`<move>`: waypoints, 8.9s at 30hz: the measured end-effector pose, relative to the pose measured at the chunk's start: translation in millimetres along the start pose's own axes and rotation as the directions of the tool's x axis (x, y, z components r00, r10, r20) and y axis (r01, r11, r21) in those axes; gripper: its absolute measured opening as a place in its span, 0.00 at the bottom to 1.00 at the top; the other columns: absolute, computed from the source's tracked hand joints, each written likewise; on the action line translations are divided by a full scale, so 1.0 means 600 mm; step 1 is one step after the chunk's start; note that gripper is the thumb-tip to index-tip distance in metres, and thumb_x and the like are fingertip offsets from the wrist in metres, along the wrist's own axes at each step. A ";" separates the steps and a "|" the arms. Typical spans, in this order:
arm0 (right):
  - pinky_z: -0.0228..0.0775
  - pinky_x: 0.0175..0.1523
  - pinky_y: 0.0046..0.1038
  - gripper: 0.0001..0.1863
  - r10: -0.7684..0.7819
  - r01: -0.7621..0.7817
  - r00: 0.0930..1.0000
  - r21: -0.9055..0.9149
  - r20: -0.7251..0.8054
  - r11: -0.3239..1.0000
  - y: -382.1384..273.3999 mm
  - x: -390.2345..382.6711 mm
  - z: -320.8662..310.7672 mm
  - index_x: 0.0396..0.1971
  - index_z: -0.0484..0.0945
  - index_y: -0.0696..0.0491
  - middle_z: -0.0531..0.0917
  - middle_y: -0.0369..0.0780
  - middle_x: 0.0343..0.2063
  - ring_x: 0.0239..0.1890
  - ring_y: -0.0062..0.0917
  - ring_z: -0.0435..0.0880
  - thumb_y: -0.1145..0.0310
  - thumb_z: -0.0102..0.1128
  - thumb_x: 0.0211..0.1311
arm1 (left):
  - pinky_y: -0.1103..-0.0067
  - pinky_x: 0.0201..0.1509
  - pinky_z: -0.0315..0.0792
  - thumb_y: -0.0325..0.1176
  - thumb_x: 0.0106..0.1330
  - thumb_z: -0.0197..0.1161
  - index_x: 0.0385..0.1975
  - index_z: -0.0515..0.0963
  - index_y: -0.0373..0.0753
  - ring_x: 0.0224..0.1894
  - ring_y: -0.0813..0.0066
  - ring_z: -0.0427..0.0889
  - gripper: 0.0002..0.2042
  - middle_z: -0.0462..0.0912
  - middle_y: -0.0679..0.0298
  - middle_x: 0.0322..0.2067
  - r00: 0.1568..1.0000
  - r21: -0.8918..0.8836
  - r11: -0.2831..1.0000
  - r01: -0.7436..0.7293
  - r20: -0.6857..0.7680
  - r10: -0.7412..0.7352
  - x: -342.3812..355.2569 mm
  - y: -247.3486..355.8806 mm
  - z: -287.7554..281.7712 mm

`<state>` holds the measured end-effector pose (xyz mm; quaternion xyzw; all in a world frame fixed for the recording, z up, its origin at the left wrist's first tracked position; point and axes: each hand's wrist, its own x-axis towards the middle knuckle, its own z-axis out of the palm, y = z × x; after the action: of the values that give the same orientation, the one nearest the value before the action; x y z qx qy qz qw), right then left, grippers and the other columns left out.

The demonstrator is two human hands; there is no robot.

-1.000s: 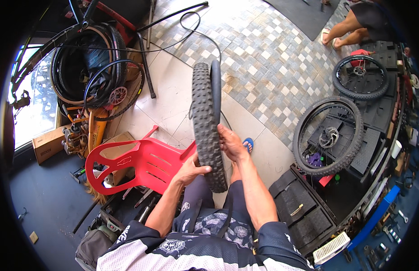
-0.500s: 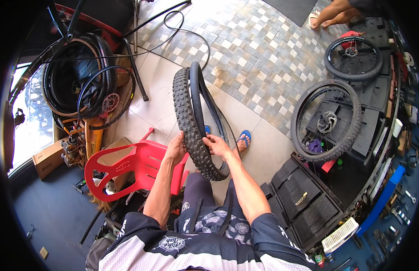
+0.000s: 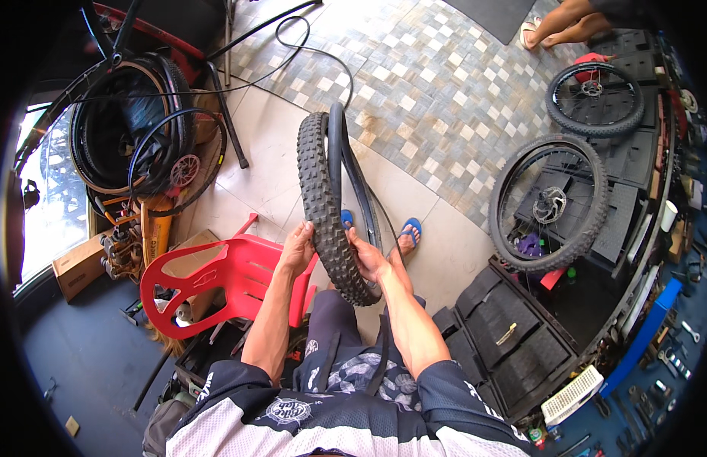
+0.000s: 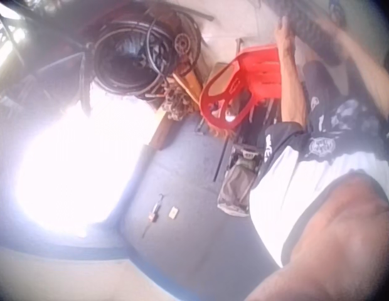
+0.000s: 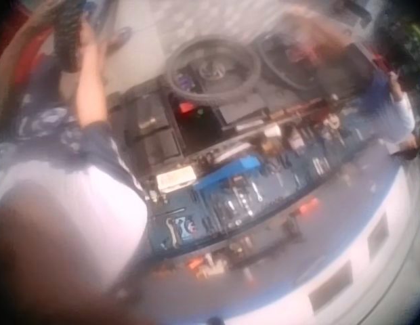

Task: The person unpacks a new bicycle tire and inner tube from a paper bag, inflates the tube with a hand pump, and then seats the tire onto a bicycle rim. The person works in a bicycle repair shop with tools and parts visible on the walls and workbench.

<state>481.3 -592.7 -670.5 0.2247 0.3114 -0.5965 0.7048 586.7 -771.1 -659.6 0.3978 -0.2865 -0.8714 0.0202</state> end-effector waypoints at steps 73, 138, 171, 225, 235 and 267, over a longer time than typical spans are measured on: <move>0.71 0.59 0.39 0.34 -0.559 0.258 0.810 -0.963 0.176 0.070 0.086 -0.230 0.153 0.53 0.77 0.57 0.78 0.50 0.45 0.52 0.45 0.79 0.44 0.70 0.57 | 0.58 0.37 0.87 0.57 0.67 0.64 0.43 0.81 0.37 0.33 0.53 0.90 0.25 0.88 0.53 0.32 0.992 -0.076 0.989 0.129 0.002 -0.129 0.039 0.295 0.126; 0.77 0.54 0.32 0.51 -0.966 0.739 -0.192 -0.622 0.174 -0.259 -0.067 -0.903 0.453 0.64 0.69 0.65 0.82 0.46 0.54 0.47 0.31 0.84 0.37 0.73 0.54 | 0.45 0.73 0.46 0.73 0.58 0.64 0.77 0.54 0.55 0.79 0.51 0.43 0.50 0.53 0.56 0.77 0.988 0.200 0.980 -0.012 -0.151 0.043 -0.014 0.105 0.177; 0.64 0.66 0.30 0.39 -0.837 -0.043 -0.334 -0.894 0.434 -0.447 -0.086 -1.179 0.517 0.68 0.72 0.58 0.81 0.42 0.56 0.60 0.27 0.77 0.43 0.63 0.69 | 0.66 0.46 0.80 0.76 0.62 0.56 0.49 0.76 0.46 0.38 0.67 0.81 0.36 0.81 0.67 0.36 0.885 -0.250 0.962 -0.110 0.417 0.209 -0.047 0.165 0.397; 0.53 0.74 0.28 0.40 -0.847 0.134 -0.202 -0.843 0.492 -0.522 -0.220 -1.149 0.643 0.72 0.66 0.57 0.74 0.41 0.65 0.69 0.26 0.69 0.49 0.64 0.68 | 0.68 0.39 0.82 0.68 0.63 0.65 0.46 0.79 0.47 0.33 0.68 0.84 0.29 0.83 0.67 0.31 0.783 -0.348 0.886 -0.306 0.437 0.442 -0.067 0.386 0.285; 0.63 0.69 0.29 0.50 -0.872 -0.140 -0.042 -0.867 0.488 -0.478 -0.214 -1.132 0.714 0.70 0.66 0.60 0.79 0.44 0.58 0.61 0.29 0.76 0.49 0.77 0.53 | 0.71 0.40 0.82 0.60 0.66 0.66 0.48 0.77 0.42 0.34 0.69 0.83 0.26 0.82 0.65 0.33 0.728 -0.326 0.849 -0.416 0.439 0.526 -0.023 0.445 0.267; 0.70 0.62 0.29 0.44 -0.958 0.261 0.231 -0.959 0.172 -0.109 -0.195 -0.847 0.336 0.64 0.70 0.61 0.82 0.42 0.50 0.54 0.26 0.80 0.54 0.80 0.51 | 0.74 0.63 0.73 0.24 0.73 0.62 0.52 0.78 0.34 0.54 0.74 0.82 0.10 0.85 0.61 0.50 0.606 -0.065 0.837 -0.543 0.659 0.445 -0.235 0.226 0.707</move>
<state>352.8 -397.1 -162.7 -0.2086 0.8461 -0.4775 0.1119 357.8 -642.4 -273.1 -0.0249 -0.4346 -0.8906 0.1314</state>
